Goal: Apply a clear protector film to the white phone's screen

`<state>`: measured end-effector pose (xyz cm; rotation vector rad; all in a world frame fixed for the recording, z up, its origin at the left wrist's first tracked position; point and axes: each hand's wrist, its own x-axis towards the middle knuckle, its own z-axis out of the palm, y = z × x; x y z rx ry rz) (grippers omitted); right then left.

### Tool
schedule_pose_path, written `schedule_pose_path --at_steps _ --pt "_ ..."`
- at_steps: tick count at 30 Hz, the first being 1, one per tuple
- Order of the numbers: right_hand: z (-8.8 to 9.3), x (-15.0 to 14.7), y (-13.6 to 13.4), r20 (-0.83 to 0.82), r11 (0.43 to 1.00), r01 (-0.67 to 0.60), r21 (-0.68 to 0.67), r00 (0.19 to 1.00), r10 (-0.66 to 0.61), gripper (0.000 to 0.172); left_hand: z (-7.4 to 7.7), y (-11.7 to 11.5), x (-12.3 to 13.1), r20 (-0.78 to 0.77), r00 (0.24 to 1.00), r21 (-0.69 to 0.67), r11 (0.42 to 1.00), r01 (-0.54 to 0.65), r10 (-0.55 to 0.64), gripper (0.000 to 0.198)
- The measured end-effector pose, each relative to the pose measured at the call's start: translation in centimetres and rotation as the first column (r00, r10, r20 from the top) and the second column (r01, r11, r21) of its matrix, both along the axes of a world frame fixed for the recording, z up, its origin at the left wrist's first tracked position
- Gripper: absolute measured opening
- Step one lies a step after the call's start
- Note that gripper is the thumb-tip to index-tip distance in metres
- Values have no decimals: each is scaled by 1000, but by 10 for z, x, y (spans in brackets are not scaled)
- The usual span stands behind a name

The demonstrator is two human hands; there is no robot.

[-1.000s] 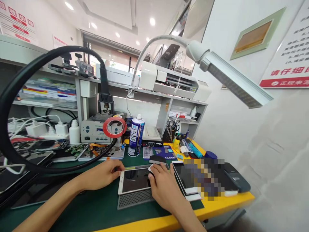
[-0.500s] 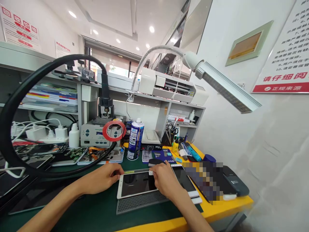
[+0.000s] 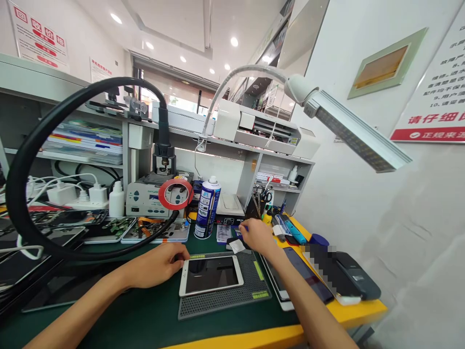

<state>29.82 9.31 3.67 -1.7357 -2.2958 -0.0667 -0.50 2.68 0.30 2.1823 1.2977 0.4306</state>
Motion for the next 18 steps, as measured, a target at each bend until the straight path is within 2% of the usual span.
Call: schedule_pose_path --at_steps 4,9,13,18 --pt "14 -5 51 -16 995 72 -72 997 -74 30 -1 0 -1 7 1000 -5 1000 -14 14 28" --pt "30 -30 108 -45 967 192 -165 978 -202 35 -3 0 -2 3 999 -18 999 -35 35 27" --pt "35 -46 137 -67 931 248 -268 959 -275 36 -4 0 -2 -10 999 -19 998 -53 53 27" --pt "37 -49 160 -132 891 271 -363 932 -337 36 -3 1 0 -19 998 -32 998 -60 60 27"
